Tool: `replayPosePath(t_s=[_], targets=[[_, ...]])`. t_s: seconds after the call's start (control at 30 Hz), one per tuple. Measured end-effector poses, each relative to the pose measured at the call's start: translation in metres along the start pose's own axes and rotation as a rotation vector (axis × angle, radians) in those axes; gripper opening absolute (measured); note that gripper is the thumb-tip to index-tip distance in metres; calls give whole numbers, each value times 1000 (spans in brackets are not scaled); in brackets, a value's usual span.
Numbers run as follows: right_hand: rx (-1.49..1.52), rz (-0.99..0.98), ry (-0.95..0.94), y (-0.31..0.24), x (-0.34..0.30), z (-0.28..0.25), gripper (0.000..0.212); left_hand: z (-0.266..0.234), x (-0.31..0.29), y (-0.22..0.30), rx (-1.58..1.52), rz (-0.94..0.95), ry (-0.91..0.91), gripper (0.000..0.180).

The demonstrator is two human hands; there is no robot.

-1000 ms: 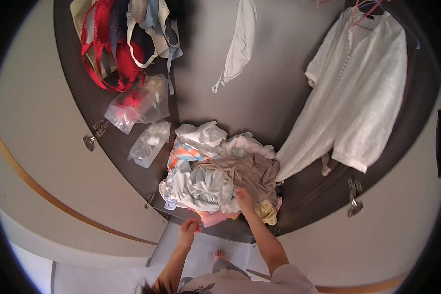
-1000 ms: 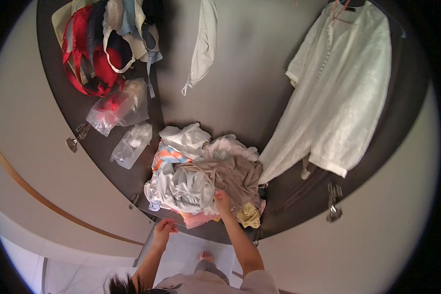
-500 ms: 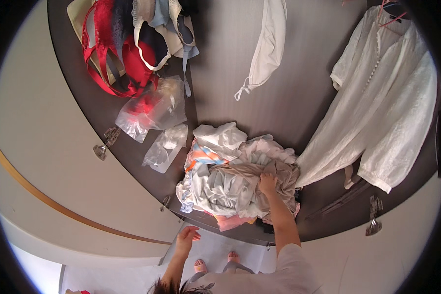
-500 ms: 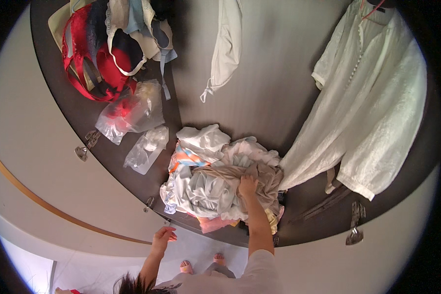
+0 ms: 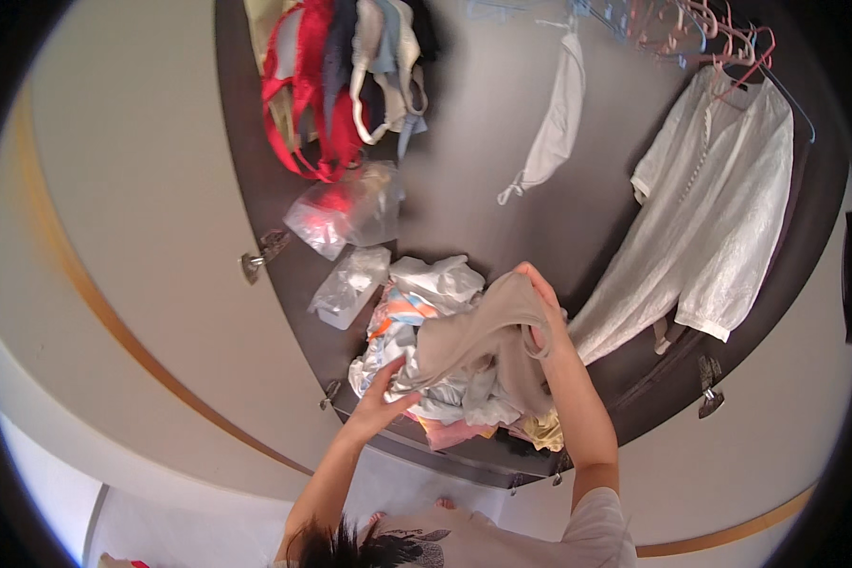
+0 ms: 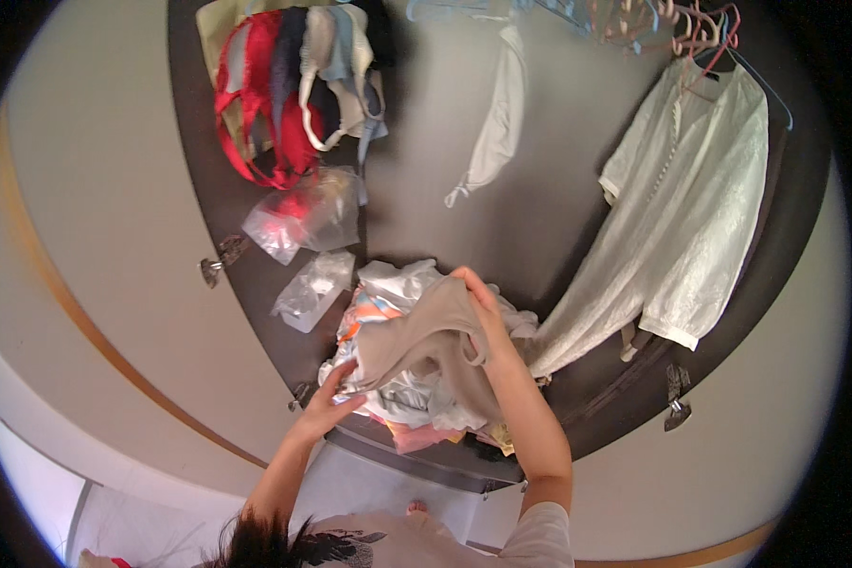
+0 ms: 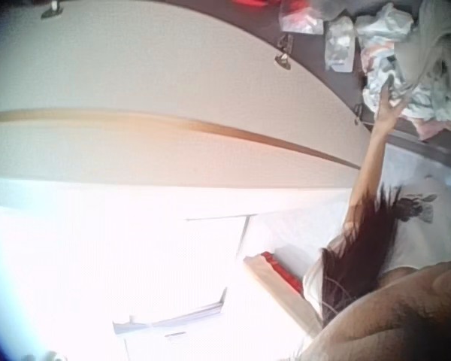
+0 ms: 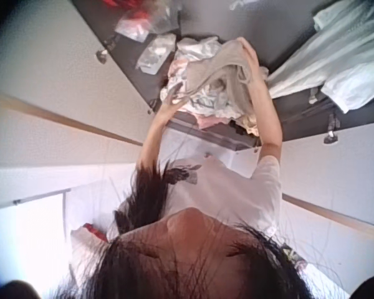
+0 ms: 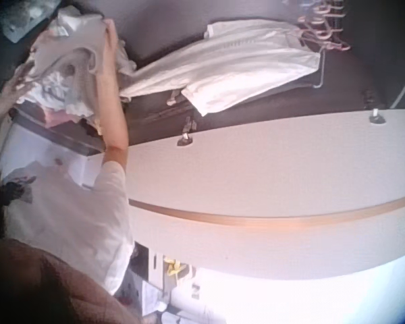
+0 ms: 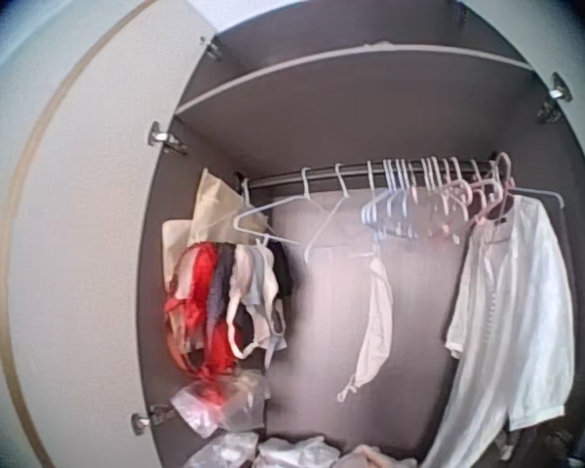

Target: The person wipes the exterior and interior surfaces of a white wardrobe with a yellow cloth and then places several pieces of clothing onto hangers and hangs them on a rack inside the wardrobe.

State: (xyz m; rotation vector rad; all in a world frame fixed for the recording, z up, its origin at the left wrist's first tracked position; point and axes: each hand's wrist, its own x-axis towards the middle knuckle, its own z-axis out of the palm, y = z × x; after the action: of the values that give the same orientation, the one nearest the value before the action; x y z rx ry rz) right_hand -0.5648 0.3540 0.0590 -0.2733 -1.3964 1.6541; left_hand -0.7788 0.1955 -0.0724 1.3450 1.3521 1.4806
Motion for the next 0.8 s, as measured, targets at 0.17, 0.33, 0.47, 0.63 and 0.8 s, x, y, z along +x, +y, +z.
replayPosePath(t_s=[0.17,0.33,0.47,0.63,0.8], targets=[[-102,-114,-69,9,10,61,12,-22,-10,51,123,245,13,44],[-365,-207,-230,10,24,100,13,-94,-45,89,-154,196,399,14],[-341,-248,-315,10,42,142,15,-107,-63,103,26,275,240,36],[-98,-200,-524,23,51,194,11,-79,-50,82,206,325,295,78],[-340,-456,-406,16,64,198,9,-93,-70,94,266,-164,145,60]])
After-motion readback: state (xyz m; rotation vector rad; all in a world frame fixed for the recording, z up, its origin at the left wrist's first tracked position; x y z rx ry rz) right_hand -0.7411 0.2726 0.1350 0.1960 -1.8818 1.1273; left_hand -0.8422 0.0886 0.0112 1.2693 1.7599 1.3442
